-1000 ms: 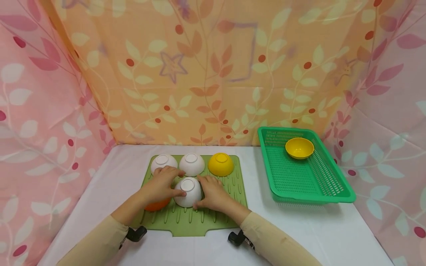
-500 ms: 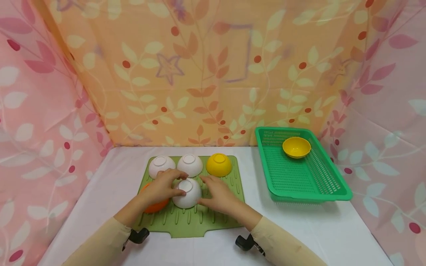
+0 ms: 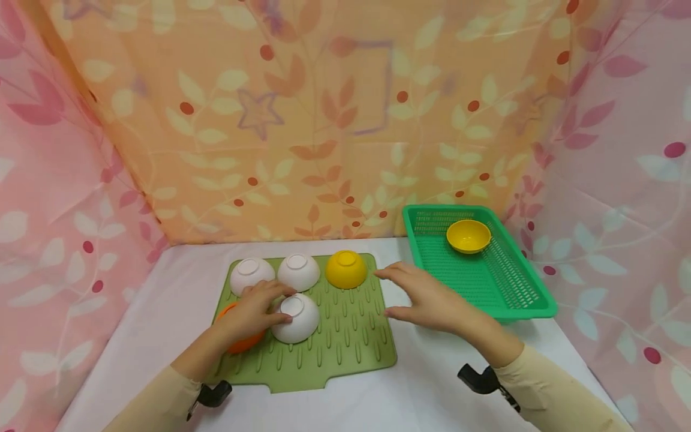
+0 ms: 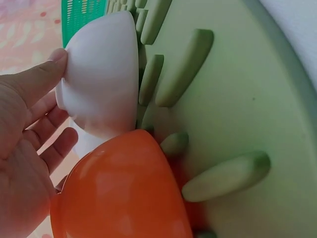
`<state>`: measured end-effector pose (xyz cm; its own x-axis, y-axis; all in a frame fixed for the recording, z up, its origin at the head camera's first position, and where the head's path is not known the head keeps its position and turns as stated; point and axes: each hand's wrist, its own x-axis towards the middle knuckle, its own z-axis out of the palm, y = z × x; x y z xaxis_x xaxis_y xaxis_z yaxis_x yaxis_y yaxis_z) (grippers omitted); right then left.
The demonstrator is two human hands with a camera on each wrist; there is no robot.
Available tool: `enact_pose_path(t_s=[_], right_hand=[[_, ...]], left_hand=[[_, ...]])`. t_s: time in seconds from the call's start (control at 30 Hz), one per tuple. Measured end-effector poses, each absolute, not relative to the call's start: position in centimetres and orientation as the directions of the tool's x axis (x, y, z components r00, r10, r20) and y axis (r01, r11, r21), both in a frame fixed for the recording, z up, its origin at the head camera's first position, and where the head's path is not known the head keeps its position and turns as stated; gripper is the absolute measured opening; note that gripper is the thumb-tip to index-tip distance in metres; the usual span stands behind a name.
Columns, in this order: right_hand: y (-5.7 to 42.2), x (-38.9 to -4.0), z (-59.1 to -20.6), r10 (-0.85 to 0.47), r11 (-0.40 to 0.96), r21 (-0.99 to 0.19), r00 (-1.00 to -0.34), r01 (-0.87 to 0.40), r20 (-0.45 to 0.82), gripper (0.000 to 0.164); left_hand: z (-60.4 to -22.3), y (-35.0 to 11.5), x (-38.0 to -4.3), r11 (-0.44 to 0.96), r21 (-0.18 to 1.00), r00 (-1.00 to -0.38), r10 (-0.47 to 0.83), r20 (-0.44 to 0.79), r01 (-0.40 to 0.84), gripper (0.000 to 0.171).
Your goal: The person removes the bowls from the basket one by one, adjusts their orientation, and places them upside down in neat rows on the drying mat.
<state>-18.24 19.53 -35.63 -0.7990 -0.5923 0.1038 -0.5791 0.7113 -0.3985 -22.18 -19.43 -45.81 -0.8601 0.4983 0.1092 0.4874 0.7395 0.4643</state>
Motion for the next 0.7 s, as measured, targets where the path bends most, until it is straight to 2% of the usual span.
enact_pose_path(t_s=[0.17,0.37,0.53,0.7], right_hand=[[23.7,-20.3,-32.9,-0.574,0.715,-0.403,-0.809,-0.571,0.128,0.069],[28.2,-26.0,-31.1,-0.583,0.698,-0.383,-0.791,-0.604,0.186,0.072],[32.7,-30.9,-31.9,-0.530,0.704,-0.390,-0.805,-0.593,0.267,0.074],[36.9,-34.0,-33.9,-0.457,0.751,-0.416,-0.858,-0.513,0.233,0.078]], left_hand=[[-45.6,-19.3,-22.2,0.751,0.448,-0.859,0.505,0.085,0.486,0.053],[-45.0,-19.3,-22.2,0.776,0.419,-0.864,0.502,0.043,0.472,0.051],[-44.7,-19.1,-22.3,0.771,0.413,-0.853,0.522,0.028,0.485,0.050],[-44.9,-18.9,-22.4,0.760,0.453,-0.856,0.517,0.014,0.466,0.050]])
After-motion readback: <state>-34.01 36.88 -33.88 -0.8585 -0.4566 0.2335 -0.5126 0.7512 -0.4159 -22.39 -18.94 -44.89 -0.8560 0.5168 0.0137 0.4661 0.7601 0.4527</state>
